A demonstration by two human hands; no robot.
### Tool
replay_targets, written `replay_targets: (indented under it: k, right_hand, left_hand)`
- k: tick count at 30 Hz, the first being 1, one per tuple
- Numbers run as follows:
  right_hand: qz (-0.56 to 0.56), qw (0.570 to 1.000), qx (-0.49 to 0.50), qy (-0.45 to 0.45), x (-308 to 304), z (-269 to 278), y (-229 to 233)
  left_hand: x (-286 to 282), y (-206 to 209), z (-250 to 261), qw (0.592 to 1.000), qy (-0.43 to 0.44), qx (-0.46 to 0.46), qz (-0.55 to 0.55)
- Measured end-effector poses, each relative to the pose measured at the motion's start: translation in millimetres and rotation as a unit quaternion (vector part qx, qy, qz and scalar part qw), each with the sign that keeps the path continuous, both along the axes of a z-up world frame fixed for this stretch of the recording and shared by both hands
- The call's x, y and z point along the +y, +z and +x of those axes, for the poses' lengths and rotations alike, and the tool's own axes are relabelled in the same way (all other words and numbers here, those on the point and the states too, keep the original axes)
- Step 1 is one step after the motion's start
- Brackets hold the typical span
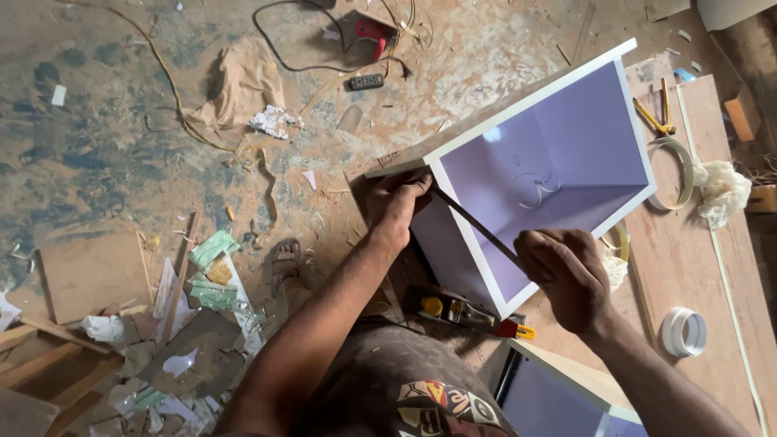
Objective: The person assembles drawers by using a plane to smooth the edges of wood, applying tape to the sides, and then scraping or smoothing the interior surfaces of the assembled drawer boxes.
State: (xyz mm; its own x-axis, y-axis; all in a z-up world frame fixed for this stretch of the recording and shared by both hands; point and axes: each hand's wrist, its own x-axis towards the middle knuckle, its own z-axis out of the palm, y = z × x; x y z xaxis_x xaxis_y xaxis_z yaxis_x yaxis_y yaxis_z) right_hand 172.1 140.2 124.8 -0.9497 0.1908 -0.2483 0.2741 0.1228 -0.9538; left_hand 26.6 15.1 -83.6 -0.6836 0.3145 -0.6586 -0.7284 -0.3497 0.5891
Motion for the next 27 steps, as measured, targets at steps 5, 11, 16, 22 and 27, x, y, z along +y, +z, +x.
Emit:
replay_targets:
  k: [5, 11, 16, 22, 27]
  right_hand:
    - [0.126, 0.991, -0.034, 0.015, 1.7, 7.7, 5.2]
    - [0.044, 0.994, -0.047, -0.087, 4.4, 15.1, -59.1]
    - [-0.01, 0.999, -0.018, -0.038, 6.4, -7.7, -106.1]
    - [-0.092, 0.921, -0.216, -0.311, 39.7, 35.1, -72.9]
    - [-0.022, 0.985, -0.148, -0.084, 59.2, 90.9, -133.5]
  left_hand:
    - [14.7, -21.3, -4.6, 0.987, -0.106, -0.06, -0.105]
    - [41.6, -130.4, -22.6, 0.968, -0.209, -0.093, -0.107]
    - [35.8, -142.9, -26.9, 0.989, -0.099, -0.084, -0.078]
    - [29.0, -124.3, 16.6, 0.987, -0.129, -0.043, -0.083]
    - [32.5, -129.5, 28.2, 0.979, -0.178, -0.055, -0.079]
